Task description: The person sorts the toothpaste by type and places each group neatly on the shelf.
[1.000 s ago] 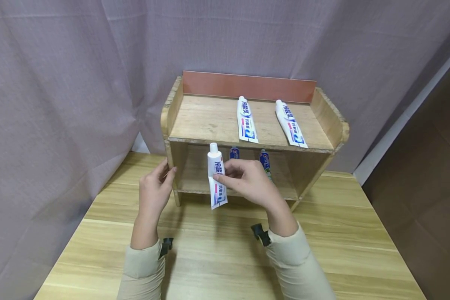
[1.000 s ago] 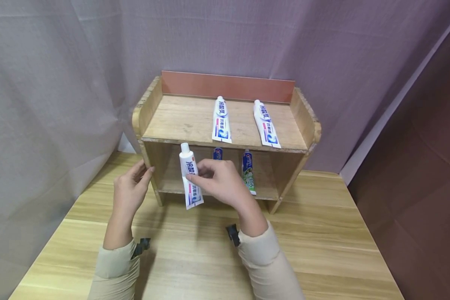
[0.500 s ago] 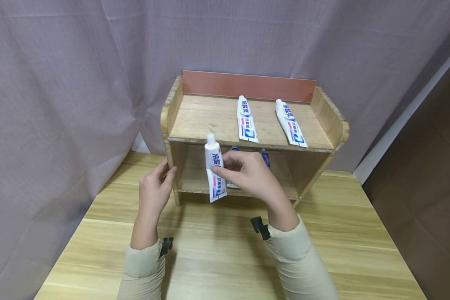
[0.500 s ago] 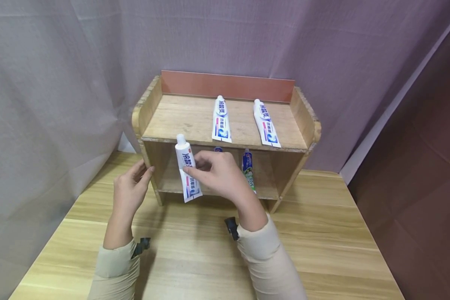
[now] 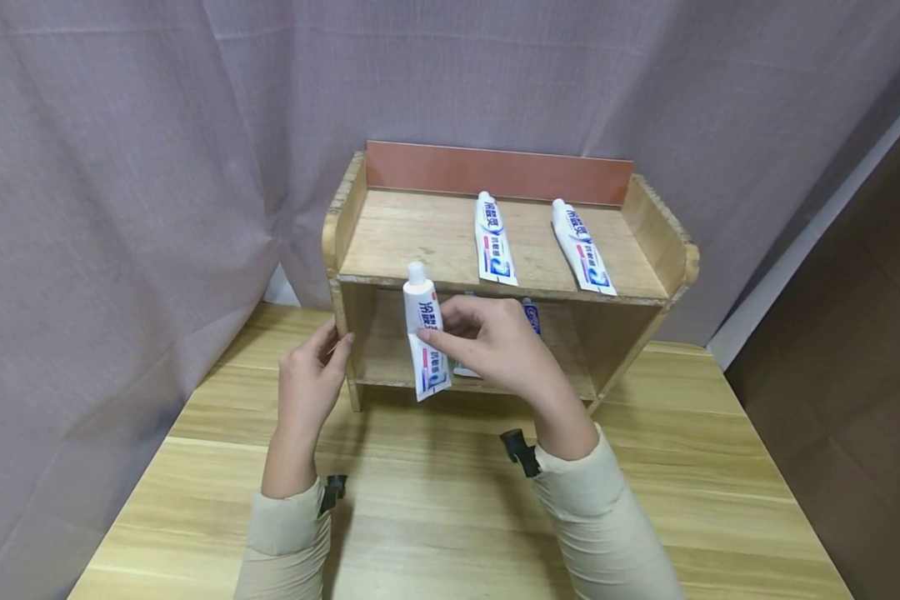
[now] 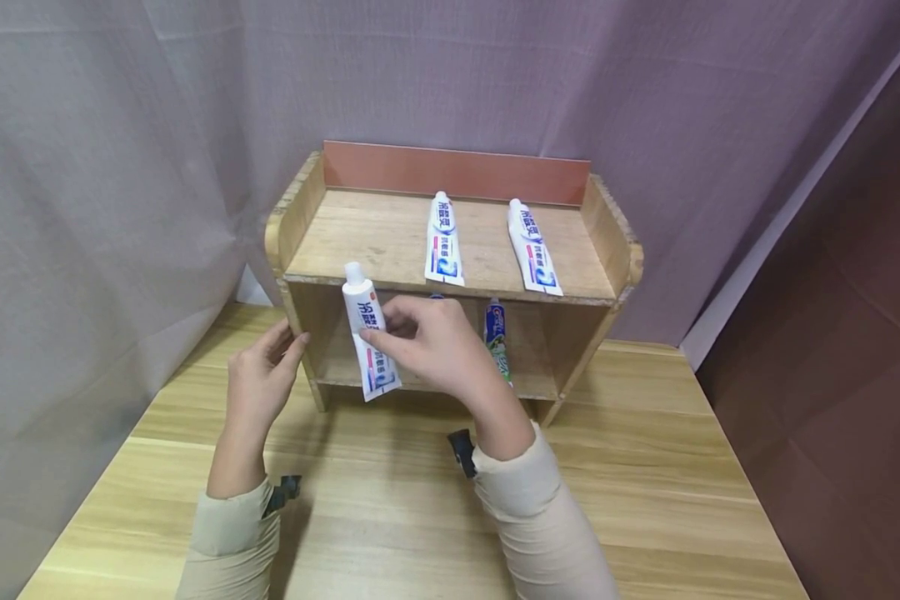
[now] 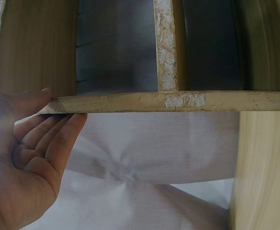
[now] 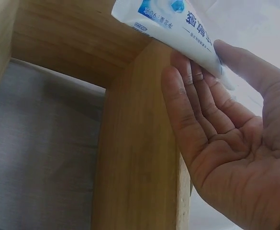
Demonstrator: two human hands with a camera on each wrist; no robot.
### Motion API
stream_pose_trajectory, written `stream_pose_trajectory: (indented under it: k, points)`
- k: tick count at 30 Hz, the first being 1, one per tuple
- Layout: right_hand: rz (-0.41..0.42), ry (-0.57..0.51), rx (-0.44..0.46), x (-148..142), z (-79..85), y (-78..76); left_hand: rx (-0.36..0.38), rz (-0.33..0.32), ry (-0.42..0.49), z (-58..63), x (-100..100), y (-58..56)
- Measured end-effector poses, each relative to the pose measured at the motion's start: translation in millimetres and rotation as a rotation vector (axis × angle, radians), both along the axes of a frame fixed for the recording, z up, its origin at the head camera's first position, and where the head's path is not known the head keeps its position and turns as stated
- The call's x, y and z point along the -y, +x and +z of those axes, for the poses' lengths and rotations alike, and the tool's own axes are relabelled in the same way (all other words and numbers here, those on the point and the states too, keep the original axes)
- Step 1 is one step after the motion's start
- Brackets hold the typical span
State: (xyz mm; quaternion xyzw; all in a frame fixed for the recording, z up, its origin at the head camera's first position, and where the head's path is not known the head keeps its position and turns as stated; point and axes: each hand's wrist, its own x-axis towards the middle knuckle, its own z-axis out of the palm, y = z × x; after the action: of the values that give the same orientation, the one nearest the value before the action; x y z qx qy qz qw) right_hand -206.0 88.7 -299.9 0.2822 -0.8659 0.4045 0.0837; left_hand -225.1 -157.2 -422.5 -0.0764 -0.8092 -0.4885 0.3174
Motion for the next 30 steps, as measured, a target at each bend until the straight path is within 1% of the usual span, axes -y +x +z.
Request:
stream_pose_trajectory:
  k: [6, 10, 17, 23, 25, 30]
  points:
    - [-0.003, 0.005, -0.015, 3, 3.3, 1.3, 0.01, 0.005, -0.004, 0.0, 0, 0.2]
    - [0.001, 0.001, -0.048, 6, 7.2, 1.8, 0.011, 0.004, -0.002, -0.4, 1, 0.1]
    - [-0.001, -0.016, -0.088, 11, 21.5, 1.0, 0.007, 0.008, -0.008, -1.5, 1, 0.0]
    - [-0.041, 0.03, -0.11, 16, 33.8, -5.2, 0.0, 0.012, -0.004, -1.2, 1, 0.4]
    - [-0.062, 0.04, -0.092, 17, 37.2, -8.2, 0.001, 0.007, 0.0, -0.9, 1, 0.5]
    - [-0.109, 0.037, -0.016, 17, 46.4, -15.1, -0.001, -0.002, 0.001, -1.0, 0, 0.2]
